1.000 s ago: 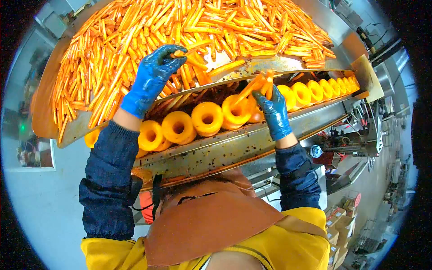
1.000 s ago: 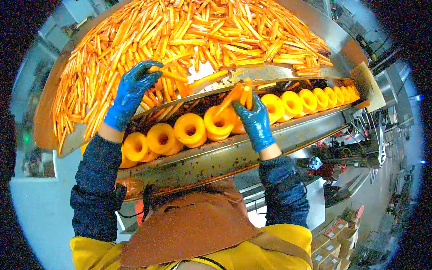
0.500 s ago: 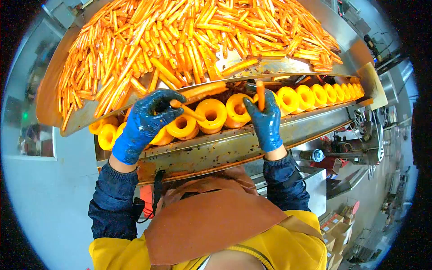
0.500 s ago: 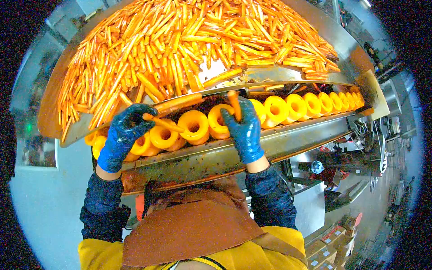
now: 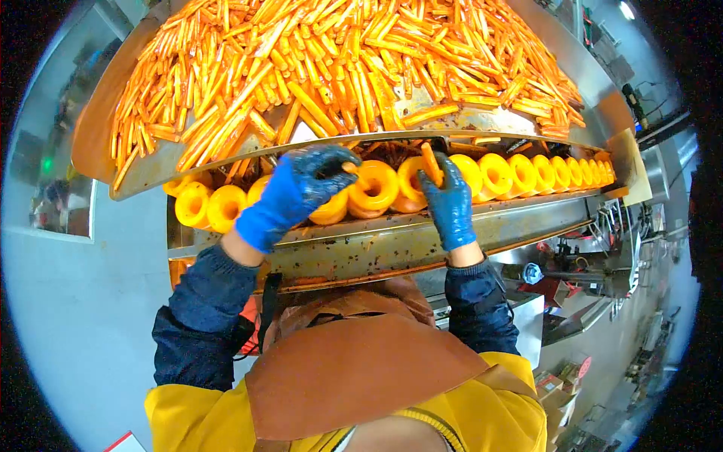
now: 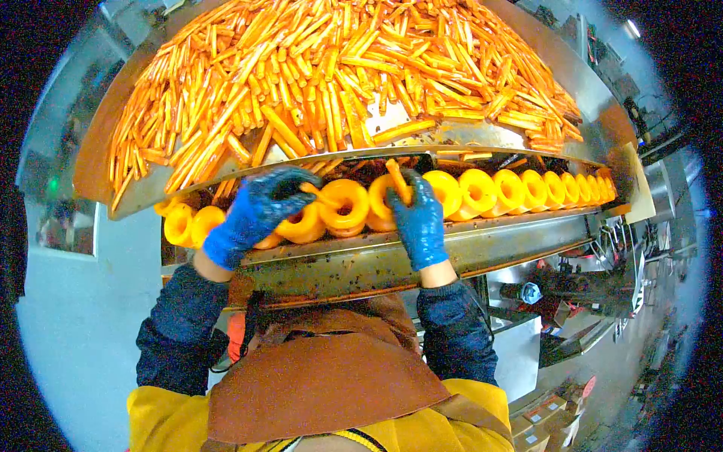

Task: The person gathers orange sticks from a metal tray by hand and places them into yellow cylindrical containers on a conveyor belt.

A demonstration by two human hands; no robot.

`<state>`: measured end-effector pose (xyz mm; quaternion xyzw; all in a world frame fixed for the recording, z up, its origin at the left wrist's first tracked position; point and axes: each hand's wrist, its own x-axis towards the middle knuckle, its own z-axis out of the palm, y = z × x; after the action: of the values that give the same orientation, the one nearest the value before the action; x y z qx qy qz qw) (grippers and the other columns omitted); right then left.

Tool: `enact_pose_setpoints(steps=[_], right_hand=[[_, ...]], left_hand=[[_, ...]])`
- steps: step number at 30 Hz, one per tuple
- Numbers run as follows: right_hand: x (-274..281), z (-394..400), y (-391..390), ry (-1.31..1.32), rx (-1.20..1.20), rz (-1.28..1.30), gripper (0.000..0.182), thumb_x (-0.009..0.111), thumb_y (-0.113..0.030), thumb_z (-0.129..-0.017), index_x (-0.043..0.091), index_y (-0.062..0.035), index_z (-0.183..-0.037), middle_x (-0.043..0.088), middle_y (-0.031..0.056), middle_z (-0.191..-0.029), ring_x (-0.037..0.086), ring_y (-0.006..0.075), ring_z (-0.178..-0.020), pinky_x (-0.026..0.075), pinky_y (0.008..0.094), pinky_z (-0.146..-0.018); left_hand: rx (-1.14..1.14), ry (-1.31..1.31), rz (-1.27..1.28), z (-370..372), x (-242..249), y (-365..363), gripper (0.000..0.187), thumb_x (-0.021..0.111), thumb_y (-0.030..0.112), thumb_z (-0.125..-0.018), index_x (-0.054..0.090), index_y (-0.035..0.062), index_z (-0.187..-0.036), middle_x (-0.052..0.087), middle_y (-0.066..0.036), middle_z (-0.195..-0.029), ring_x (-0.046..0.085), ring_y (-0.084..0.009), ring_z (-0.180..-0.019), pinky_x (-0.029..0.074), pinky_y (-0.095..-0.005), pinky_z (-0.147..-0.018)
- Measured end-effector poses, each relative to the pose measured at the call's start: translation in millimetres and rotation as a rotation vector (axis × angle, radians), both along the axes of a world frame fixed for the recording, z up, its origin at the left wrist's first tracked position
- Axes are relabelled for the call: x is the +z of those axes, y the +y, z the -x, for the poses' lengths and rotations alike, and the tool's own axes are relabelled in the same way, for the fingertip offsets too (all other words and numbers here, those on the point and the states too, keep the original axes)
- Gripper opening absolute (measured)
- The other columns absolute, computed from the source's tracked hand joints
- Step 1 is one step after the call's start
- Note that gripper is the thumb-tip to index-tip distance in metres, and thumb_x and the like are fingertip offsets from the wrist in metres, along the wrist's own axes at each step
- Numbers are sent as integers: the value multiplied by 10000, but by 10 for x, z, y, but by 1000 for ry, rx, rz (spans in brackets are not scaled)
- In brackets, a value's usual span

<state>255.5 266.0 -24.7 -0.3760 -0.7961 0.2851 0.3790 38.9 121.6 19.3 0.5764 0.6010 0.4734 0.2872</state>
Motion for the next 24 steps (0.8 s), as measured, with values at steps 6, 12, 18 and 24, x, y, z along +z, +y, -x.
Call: enact_pose_setpoints(steps=[6, 12, 18, 24], right_hand=[[33, 142, -123, 205, -1, 199, 189, 623, -150, -891, 629, -5, -1012, 643, 140, -907, 612, 228, -805, 487, 339, -713], [-63, 944, -635, 270, 397, 333, 220, 709, -200, -818, 652, -14, -921, 666, 131, -825, 635, 249, -746, 504, 339, -710], [212, 786, -101, 0, 509, 35, 233, 696, -191, -808, 670, -71, -1005, 674, 124, -902, 646, 291, -817, 517, 354, -772], [609, 490, 1219, -791, 294, -539, 206, 654, -180, -743, 685, -131, -941, 646, 134, -919, 627, 329, -875, 511, 427, -770]], left_hand=[[147, -203, 52, 27, -69, 10, 411, 640, 56, -853, 546, 43, -1253, 611, -47, -1144, 578, -128, -988, 466, -271, -891], [315, -213, -92, 486, 53, -96, 326, 617, 57, -872, 581, 10, -1193, 649, -46, -1050, 591, -101, -954, 490, -261, -847], [353, -46, -120, 856, 54, -235, 314, 629, 77, -853, 607, 22, -1161, 657, -73, -1073, 619, -122, -935, 498, -279, -835], [543, 360, -135, 1227, -41, -314, 276, 659, 150, -824, 652, 67, -1088, 664, -116, -1031, 654, -228, -905, 505, -322, -818]])
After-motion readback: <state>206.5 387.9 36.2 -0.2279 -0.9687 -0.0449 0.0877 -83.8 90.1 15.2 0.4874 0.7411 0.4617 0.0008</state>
